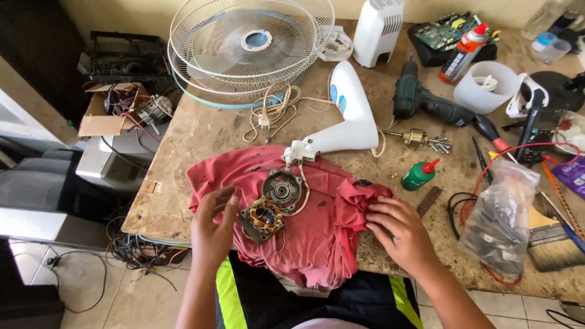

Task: The person is oiling the internal components of a fan motor and reassembling the housing on a repair bench.

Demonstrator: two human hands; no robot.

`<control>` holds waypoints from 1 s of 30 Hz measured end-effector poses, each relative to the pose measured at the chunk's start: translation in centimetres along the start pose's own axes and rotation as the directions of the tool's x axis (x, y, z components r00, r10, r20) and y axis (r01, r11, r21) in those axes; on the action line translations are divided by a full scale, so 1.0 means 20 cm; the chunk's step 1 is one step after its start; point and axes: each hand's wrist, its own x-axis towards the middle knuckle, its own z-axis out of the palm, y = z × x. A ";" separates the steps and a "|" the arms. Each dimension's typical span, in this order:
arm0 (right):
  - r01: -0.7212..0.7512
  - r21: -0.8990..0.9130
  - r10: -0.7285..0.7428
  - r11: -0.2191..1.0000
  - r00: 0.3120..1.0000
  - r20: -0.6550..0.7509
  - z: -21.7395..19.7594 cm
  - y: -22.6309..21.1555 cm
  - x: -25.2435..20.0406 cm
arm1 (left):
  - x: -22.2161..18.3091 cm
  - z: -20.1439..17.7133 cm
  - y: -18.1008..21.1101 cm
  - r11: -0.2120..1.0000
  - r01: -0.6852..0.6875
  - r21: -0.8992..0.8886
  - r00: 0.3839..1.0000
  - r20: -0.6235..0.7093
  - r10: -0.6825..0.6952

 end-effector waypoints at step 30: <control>-0.792 0.057 0.784 0.607 0.609 0.119 -0.25 0.29 0.23 | -0.28 0.76 0.41 0.794 -0.588 -0.157 0.792 0.087 0.604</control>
